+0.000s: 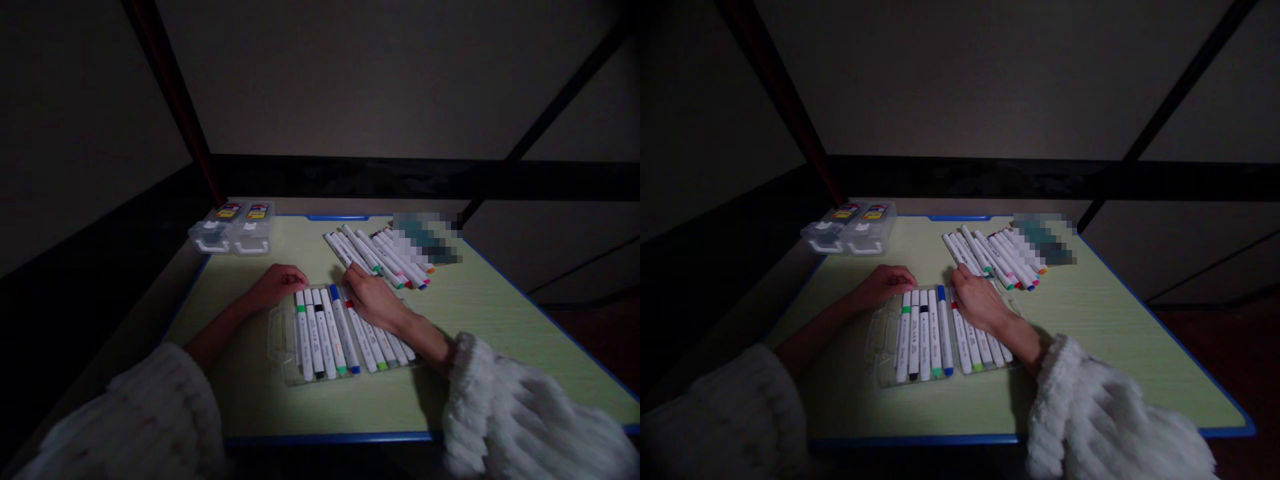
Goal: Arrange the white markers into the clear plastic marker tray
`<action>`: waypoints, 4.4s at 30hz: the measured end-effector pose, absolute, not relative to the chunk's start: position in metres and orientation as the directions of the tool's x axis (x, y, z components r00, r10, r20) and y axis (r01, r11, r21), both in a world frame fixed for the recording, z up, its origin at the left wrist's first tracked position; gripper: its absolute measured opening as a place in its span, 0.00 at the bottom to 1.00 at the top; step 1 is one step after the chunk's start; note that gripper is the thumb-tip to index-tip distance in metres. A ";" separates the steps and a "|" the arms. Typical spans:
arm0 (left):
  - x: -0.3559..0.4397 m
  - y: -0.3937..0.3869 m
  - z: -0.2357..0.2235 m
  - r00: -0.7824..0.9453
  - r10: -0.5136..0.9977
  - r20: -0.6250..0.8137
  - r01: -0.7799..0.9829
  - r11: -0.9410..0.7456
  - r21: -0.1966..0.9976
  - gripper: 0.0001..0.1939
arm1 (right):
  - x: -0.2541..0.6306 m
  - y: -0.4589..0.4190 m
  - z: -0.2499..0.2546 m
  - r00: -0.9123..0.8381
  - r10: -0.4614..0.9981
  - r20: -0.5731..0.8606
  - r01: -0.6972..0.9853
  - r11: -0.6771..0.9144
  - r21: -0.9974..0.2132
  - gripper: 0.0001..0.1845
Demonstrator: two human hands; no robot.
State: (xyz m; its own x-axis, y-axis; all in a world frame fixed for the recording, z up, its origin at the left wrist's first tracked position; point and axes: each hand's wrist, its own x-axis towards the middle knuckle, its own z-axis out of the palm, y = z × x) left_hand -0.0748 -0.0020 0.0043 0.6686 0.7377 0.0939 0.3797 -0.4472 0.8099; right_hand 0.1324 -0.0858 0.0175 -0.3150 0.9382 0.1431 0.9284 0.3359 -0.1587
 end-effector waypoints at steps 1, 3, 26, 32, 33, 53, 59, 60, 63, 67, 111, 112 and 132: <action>-0.075 -0.002 0.004 0.669 0.737 0.096 0.376 -0.447 0.811 0.06 | 0.133 -0.086 0.017 -0.315 0.938 0.143 0.928 0.336 -0.162 0.10; -0.075 -0.001 0.003 0.670 0.736 0.097 0.368 -0.444 0.817 0.06 | 0.133 -0.085 0.017 -0.314 0.938 0.147 0.927 0.336 -0.167 0.10; -0.074 -0.002 0.007 0.665 0.743 0.075 0.383 -0.425 0.820 0.05 | 0.140 -0.081 0.013 -0.256 0.928 0.270 0.735 0.368 -0.569 0.08; -0.075 -0.002 0.007 0.667 0.740 0.085 0.376 -0.434 0.818 0.05 | 0.145 -0.078 0.010 -0.223 0.948 0.229 0.479 0.311 -0.821 0.04; -0.075 -0.002 0.007 0.669 0.738 0.085 0.371 -0.431 0.822 0.05 | 0.145 -0.078 0.009 -0.217 0.949 0.227 0.447 0.303 -0.842 0.05; -0.075 -0.002 0.006 0.642 0.765 0.039 0.343 -0.332 0.879 0.05 | 0.145 -0.078 0.015 -0.149 0.987 0.067 -0.032 0.063 -0.997 0.10; -0.075 0.000 0.003 0.648 0.761 0.043 0.336 -0.335 0.880 0.06 | 0.145 -0.076 0.018 -0.037 0.998 0.042 -0.199 0.034 -0.979 0.10; -0.075 0.000 0.004 0.643 0.764 0.047 0.326 -0.329 0.886 0.06 | 0.145 -0.076 0.019 -0.021 0.999 0.040 -0.222 0.034 -0.974 0.10; -0.074 -0.002 0.008 0.600 0.794 0.096 0.331 -0.356 0.874 0.07 | 0.143 -0.077 0.023 0.013 0.999 0.040 -0.274 0.042 -0.961 0.10; -0.070 -0.010 0.019 0.526 0.817 0.237 0.373 -0.472 0.799 0.06 | 0.141 -0.080 0.027 0.040 0.998 0.045 -0.321 0.056 -0.945 0.10; -0.047 -0.061 0.042 0.711 0.703 -0.005 0.035 -0.028 0.999 0.12 | 0.125 -0.096 0.037 -0.181 0.981 0.068 -0.271 0.017 -0.963 0.09; -0.047 -0.061 0.041 0.710 0.704 -0.006 0.037 -0.029 0.999 0.12 | 0.125 -0.096 0.037 -0.189 0.980 0.067 -0.273 0.014 -0.962 0.09; -0.077 -0.030 0.049 0.795 0.597 -0.105 0.126 0.007 0.992 0.17 | 0.134 -0.090 0.022 -0.185 0.983 -0.022 -0.264 -0.071 -0.962 0.08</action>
